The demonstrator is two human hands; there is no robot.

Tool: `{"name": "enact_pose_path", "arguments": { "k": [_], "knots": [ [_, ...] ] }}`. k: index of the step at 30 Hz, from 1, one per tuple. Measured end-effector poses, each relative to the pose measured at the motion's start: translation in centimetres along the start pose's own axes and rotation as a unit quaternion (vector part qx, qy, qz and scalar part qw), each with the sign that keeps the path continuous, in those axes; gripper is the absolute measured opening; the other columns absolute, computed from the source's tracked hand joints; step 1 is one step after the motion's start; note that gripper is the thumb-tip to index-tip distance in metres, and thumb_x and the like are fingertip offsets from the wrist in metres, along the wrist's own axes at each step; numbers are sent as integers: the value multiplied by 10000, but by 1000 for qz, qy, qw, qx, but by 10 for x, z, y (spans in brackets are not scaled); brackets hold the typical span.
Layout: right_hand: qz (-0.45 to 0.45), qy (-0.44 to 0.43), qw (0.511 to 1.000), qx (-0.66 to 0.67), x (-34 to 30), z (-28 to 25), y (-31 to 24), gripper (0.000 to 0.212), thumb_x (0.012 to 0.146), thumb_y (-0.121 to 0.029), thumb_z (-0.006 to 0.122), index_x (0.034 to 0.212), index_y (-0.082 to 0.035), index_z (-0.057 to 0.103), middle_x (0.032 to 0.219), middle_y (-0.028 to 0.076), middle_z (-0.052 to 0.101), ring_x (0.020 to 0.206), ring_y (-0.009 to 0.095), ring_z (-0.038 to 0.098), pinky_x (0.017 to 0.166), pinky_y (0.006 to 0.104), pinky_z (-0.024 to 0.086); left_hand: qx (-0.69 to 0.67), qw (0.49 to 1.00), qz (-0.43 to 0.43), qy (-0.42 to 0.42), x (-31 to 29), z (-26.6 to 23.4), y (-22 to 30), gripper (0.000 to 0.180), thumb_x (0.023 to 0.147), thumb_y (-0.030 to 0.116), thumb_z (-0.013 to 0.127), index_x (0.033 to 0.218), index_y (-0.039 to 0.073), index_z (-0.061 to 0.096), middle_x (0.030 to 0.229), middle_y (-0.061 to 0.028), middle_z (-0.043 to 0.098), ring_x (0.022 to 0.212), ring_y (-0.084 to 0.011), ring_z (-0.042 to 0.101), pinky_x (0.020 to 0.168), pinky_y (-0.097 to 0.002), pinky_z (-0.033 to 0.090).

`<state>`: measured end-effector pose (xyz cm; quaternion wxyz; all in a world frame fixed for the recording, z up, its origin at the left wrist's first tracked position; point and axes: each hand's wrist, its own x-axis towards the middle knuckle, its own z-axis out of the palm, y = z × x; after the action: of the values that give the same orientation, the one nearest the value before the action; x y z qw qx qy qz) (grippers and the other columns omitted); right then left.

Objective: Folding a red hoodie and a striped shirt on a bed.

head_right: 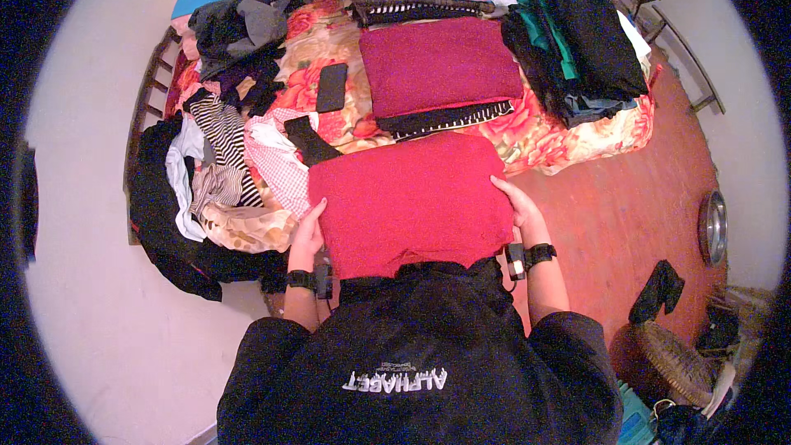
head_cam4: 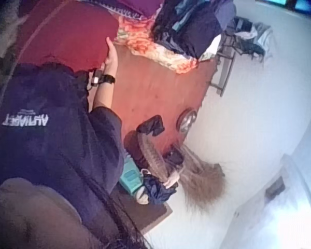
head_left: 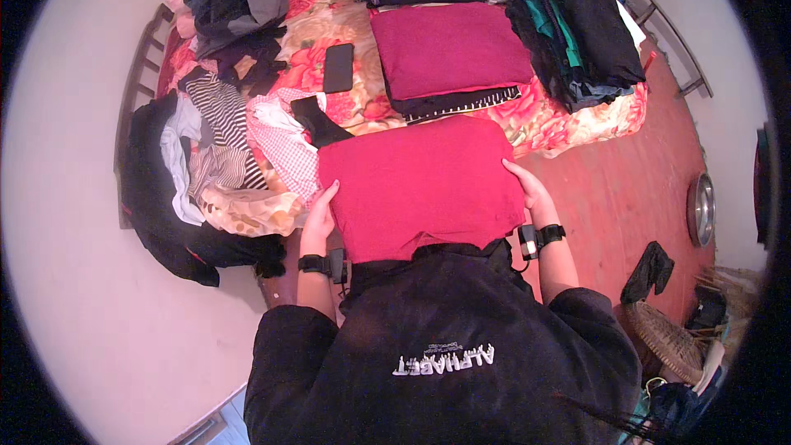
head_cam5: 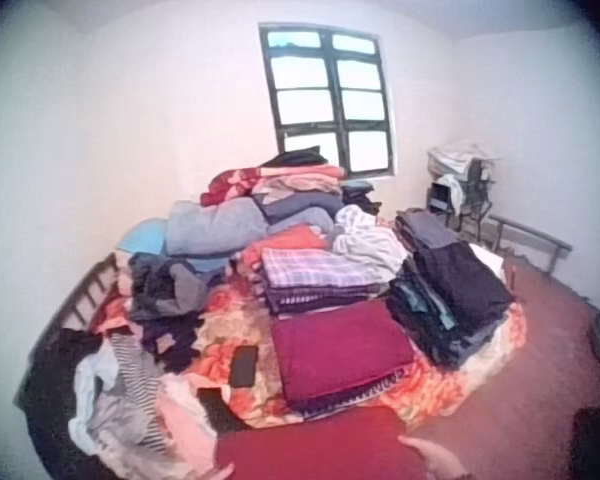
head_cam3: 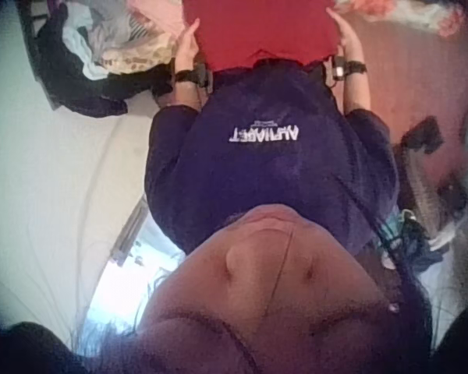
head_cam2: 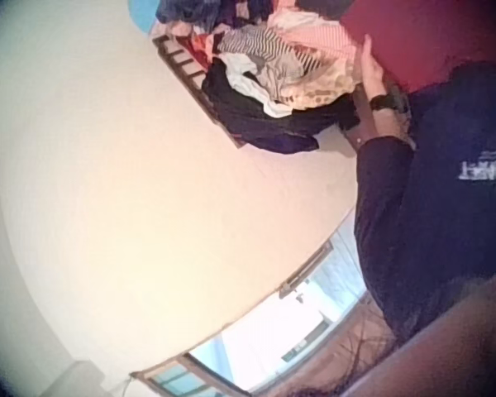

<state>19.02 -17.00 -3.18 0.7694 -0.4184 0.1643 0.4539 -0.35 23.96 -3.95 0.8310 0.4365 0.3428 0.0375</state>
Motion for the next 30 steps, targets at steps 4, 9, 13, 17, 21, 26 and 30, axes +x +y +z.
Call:
{"name": "enact_pose_path", "arguments": {
  "k": [4, 9, 13, 17, 21, 26, 30],
  "knots": [
    [-144, 53, 979, -134, -33, 40, -17, 438, 844, -188, 621, 1227, -16, 497, 1149, 108, 590, 1035, 205, 577, 888, 337, 477, 75, 993, 94, -18, -35, 33, 41, 517, 821, 112, 650, 1287, 18, 446, 1262, -89, 521, 1175, -213, 477, 1012, -335, 354],
    [-319, 76, 895, -302, -55, 123, -25, 465, 812, -69, 592, 1252, 0, 457, 1146, 93, 576, 1061, 197, 544, 936, 330, 418, 277, 938, 205, -39, -37, 30, 50, 410, 824, 77, 641, 1184, 26, 453, 1150, -97, 555, 1051, -175, 528, 932, -318, 404],
    [-418, 2, 798, -435, -40, 200, 3, 566, 821, -55, 555, 1345, 6, 349, 1250, 121, 506, 1161, 200, 470, 992, 316, 363, 310, 920, 239, -19, -26, 17, 40, 333, 829, 67, 640, 1111, 35, 467, 1113, -95, 554, 1003, -167, 534, 895, -313, 419],
    [-398, -30, 732, -552, 1, 272, 71, 690, 819, -178, 605, 1374, 38, 256, 1314, 257, 403, 1280, 320, 356, 1079, 364, 258, 248, 940, 235, 6, -13, -5, 25, 380, 893, 194, 582, 1213, 52, 435, 1161, -96, 525, 1075, -168, 489, 929, -325, 390],
    [-129, -111, 756, -632, 31, 281, 125, 720, 847, -342, 602, 1395, -30, 255, 1248, 260, 384, 953, 321, 573, 643, 334, 538, -11, 996, 87, 2, -29, 1, 25, 440, 946, 306, 490, 1297, 57, 398, 1222, -66, 508, 1163, -185, 470, 937, -345, 406],
    [-276, -179, 742, -584, 42, 243, 138, 432, 838, -213, 606, 1221, -38, 505, 1144, 211, 498, 927, 282, 590, 824, 349, 486, 170, 984, 46, -36, -51, -5, 18, 604, 915, 256, 552, 1392, 45, 248, 1394, -65, 351, 1250, -211, 389, 1025, -356, 336],
    [-338, -117, 742, -568, 36, 229, 91, 305, 792, -151, 601, 1065, -17, 584, 962, 191, 602, 965, 334, 563, 860, 397, 452, 271, 947, 152, -86, -62, 12, 1, 849, 827, 169, 651, 1433, 8, 78, 1437, -156, 231, 1328, -231, 239, 1088, -337, 213]
  ]
}}
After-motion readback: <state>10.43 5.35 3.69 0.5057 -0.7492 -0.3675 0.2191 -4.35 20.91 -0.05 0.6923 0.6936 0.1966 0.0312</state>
